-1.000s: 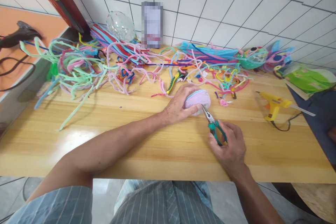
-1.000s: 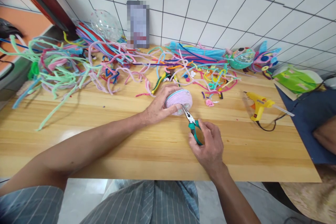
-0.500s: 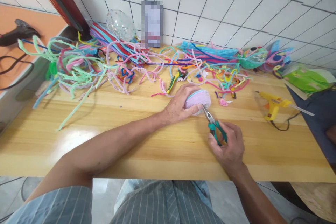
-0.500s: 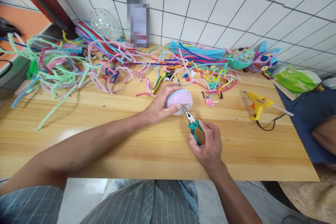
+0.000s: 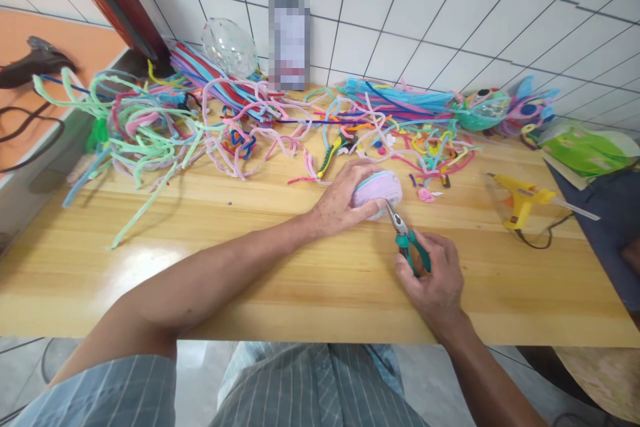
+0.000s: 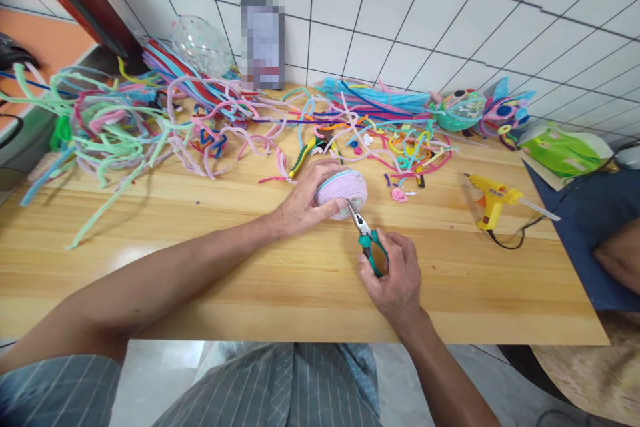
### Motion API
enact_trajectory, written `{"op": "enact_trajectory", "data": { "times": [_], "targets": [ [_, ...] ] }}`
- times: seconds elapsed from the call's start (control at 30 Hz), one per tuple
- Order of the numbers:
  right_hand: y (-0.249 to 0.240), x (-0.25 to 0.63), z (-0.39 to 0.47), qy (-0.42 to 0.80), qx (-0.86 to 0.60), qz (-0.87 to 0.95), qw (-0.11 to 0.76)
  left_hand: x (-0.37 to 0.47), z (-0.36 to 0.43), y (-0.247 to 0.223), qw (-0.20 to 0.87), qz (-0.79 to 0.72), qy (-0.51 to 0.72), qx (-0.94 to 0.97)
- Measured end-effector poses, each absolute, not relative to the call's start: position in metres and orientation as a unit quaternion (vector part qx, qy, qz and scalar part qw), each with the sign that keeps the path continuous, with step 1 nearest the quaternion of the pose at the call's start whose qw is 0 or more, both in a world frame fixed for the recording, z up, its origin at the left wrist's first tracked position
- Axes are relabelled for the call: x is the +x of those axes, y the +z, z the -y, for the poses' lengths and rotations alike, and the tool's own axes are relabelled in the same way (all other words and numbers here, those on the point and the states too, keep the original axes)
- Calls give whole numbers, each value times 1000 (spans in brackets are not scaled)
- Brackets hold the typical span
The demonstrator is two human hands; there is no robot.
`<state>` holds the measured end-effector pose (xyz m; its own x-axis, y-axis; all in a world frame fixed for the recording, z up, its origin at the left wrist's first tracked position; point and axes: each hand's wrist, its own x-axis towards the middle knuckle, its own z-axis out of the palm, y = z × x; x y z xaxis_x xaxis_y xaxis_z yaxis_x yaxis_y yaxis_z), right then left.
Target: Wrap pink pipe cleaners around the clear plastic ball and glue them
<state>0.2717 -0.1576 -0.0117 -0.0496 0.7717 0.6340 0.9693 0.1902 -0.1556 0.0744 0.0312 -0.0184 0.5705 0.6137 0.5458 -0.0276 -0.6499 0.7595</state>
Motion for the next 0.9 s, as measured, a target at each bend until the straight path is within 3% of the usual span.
{"op": "enact_trajectory", "data": {
  "times": [0.9],
  "targets": [
    [-16,275,160,-117,-632,684,344,75,-33,-20,369,-184,434,801]
  ]
}}
